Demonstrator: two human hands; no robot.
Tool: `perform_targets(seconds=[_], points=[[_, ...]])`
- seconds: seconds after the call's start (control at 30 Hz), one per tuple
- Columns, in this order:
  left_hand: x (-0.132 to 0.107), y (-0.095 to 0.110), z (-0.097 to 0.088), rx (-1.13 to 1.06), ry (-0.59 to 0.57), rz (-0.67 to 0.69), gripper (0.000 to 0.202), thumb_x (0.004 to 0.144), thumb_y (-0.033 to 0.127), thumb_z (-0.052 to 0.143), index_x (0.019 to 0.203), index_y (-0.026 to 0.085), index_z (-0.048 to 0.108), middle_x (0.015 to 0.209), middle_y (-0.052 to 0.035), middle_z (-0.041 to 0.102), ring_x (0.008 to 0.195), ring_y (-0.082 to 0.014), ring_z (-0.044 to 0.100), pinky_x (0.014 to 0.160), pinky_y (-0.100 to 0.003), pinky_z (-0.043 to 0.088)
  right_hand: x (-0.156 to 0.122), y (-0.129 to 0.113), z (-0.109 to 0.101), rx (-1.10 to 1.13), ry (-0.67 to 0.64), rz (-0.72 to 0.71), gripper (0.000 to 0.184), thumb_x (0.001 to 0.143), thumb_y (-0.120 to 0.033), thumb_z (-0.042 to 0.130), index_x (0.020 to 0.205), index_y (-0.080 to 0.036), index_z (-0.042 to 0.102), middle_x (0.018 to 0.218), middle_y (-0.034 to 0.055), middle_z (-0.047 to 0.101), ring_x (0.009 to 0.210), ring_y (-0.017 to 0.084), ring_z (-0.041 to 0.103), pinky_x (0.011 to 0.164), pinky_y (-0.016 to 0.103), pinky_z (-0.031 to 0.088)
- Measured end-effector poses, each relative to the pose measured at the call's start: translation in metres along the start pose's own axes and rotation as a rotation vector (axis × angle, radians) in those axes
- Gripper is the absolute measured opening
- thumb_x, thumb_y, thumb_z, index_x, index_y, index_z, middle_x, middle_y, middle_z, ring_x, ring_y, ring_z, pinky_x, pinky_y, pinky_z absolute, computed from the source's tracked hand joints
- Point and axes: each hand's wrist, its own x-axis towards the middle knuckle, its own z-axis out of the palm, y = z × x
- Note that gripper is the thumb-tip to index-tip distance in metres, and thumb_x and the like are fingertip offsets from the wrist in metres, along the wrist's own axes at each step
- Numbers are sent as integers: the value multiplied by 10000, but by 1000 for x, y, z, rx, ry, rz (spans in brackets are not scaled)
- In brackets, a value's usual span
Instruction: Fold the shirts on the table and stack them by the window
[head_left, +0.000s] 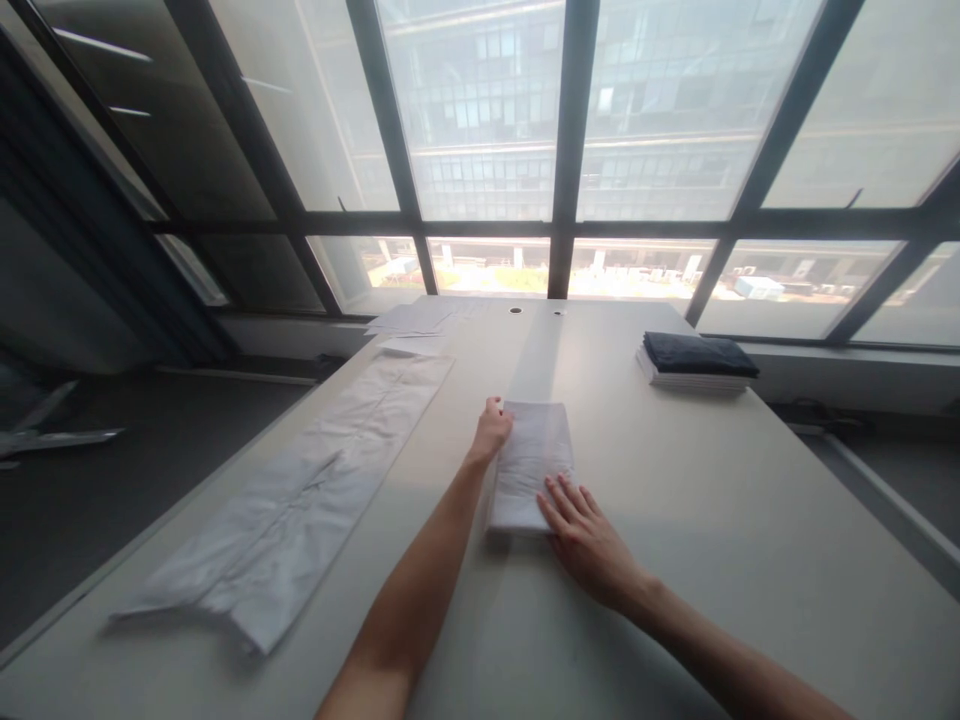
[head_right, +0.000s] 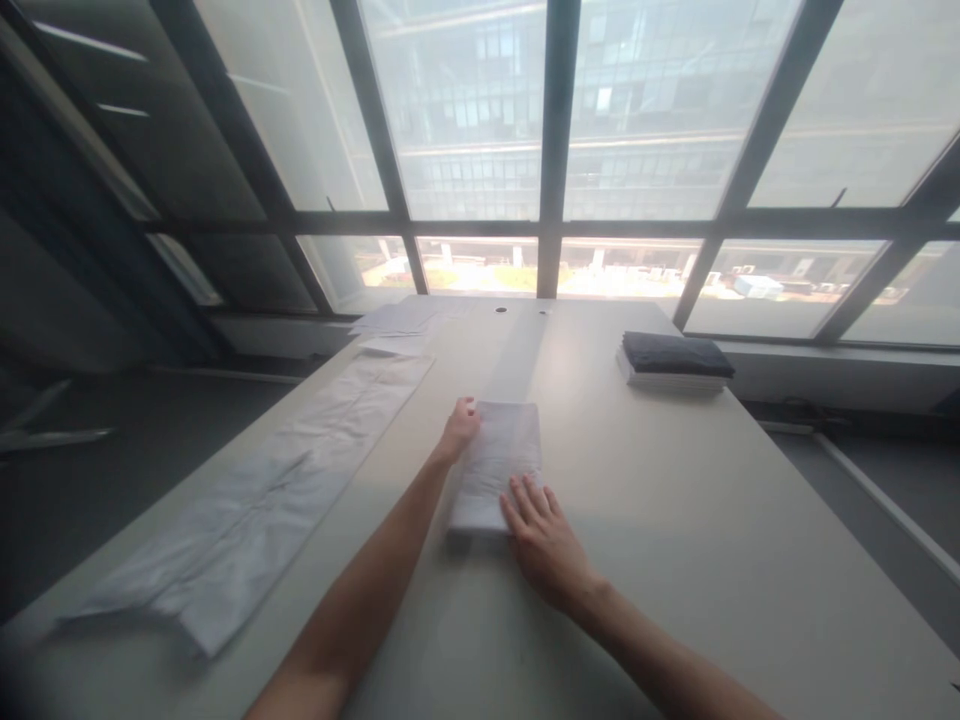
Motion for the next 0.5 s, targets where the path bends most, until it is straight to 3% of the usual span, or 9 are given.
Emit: perform_targets(seconds=[0.07, 0.2, 0.27, 0.33, 0.5], points=[[-6, 6, 8, 194, -4, 210, 733, 867, 177, 604, 1550, 221, 339, 1610, -121, 354, 1521, -286, 237, 1231, -430, 195, 3, 1, -8, 71, -3, 25, 537, 968, -262, 526, 1501, -220, 480, 1612, 124, 358, 1513, 324, 261, 1198, 585, 274], [-13, -5, 30, 866, -329, 718, 500, 988, 289, 464, 1487, 300, 476, 1607, -29, 390, 1537, -243, 201, 1249, -479, 79, 25, 2, -16, 210, 221, 175, 461, 1032, -303, 364, 1450, -208, 535, 1530, 122, 492, 1447, 270, 401, 1185, 510, 337], [-13, -20, 38, 1074, -428, 790, 497, 1011, 291, 403, 1505, 284, 454, 1624, -31, 361, 1546, -234, 173, 1244, -498, 60, 38, 2, -6, 195, 317, 267, 521, 1022, -305, 365, 1509, -142, 447, 1574, 163, 417, 1479, 288, 339, 1192, 504, 325], [-10, -34, 42, 1183, -446, 807, 538, 1016, 288, 376, 1550, 221, 384, 1640, -72, 319, 1551, -232, 152, 1243, -491, 77, 48, 0, 11, 139, 299, 342, 619, 1002, -334, 408, 1557, -70, 336, 1616, 212, 319, 1514, 329, 251, 1199, 541, 287], [-5, -47, 43, 1156, -334, 811, 560, 1044, 301, 285, 1585, 155, 302, 1655, -115, 258, 1552, -209, 143, 1245, -437, 113, 49, -4, 43, 27, 162, 405, 751, 985, -404, 432, 1586, -12, 209, 1636, 253, 222, 1534, 354, 167, 1206, 572, 224]])
